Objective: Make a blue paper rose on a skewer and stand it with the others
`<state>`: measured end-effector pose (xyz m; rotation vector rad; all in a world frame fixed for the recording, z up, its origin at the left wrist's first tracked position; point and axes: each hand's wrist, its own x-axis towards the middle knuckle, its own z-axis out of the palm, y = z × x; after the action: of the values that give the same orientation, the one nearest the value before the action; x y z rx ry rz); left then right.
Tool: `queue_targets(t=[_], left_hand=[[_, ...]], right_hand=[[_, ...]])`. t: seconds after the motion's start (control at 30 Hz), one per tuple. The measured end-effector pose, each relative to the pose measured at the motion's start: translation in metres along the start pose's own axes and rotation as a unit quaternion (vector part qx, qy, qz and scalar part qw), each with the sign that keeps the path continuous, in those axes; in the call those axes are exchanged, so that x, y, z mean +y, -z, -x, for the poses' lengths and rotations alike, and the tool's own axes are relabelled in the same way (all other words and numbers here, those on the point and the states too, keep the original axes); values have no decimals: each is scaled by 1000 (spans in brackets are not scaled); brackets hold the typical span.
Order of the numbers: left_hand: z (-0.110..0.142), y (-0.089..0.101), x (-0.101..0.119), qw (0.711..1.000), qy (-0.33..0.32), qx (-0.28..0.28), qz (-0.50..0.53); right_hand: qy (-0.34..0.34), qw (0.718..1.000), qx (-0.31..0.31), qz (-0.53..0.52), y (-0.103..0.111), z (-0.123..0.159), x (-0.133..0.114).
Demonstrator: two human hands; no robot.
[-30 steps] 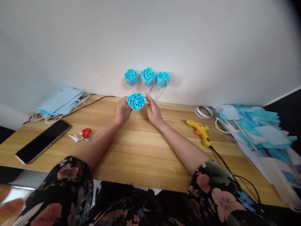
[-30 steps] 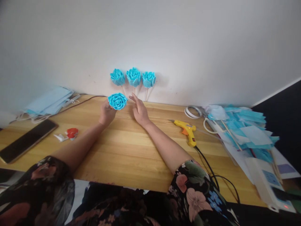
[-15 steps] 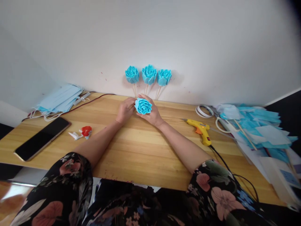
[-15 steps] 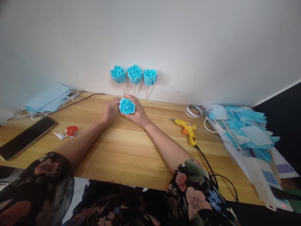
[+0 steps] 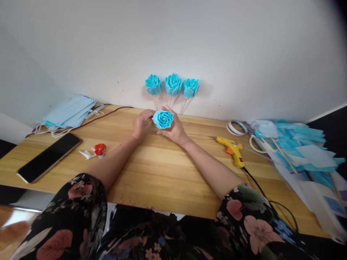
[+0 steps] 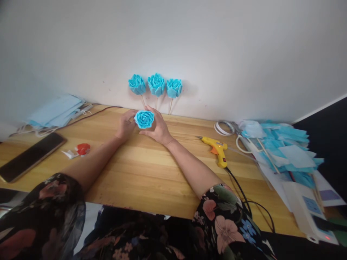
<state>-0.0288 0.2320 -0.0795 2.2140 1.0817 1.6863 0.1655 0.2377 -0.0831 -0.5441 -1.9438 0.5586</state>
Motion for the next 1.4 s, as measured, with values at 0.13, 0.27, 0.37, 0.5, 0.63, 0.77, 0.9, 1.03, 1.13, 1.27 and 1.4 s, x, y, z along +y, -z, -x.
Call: queue_targets(t=[0.13, 0.27, 0.37, 0.5, 0.63, 0.77, 0.9, 1.03, 1.13, 1.27, 1.4], left_hand=[[0, 1, -3, 1000, 5, -6, -5], [1, -2, -4, 1000, 9, -17, -2], [3, -3, -3, 1000, 14, -21, 1], [5, -4, -1, 999, 29, -16, 1], [5, -5, -4, 999, 36, -7, -3], [3, -2, -7, 999, 37, 8, -13], [2, 1, -8, 999, 38, 5, -26], [2, 2, -10, 999, 34, 1, -30], [2, 1, -12, 999, 30, -4, -30], [4, -2, -11, 999, 29, -14, -29], [5, -5, -6, 999, 30, -20, -25]], right_hand=[[17, 1000, 4, 1, 1, 1, -1], [47, 998, 27, 14, 1, 0, -4], [64, 997, 46, 19, 1, -2, -5], [51, 997, 60, -9, -1, -1, -2], [28, 998, 57, -11, -2, 1, 2], [15, 1000, 22, 16, 0, 2, -1], [27, 999, 19, 23, 1, 2, -4], [27, 999, 28, 29, 1, 2, -5], [38, 998, 38, 45, 2, 1, -8], [50, 996, 67, 40, 1, 0, -11], [13, 997, 81, 18, 0, 1, -8]])
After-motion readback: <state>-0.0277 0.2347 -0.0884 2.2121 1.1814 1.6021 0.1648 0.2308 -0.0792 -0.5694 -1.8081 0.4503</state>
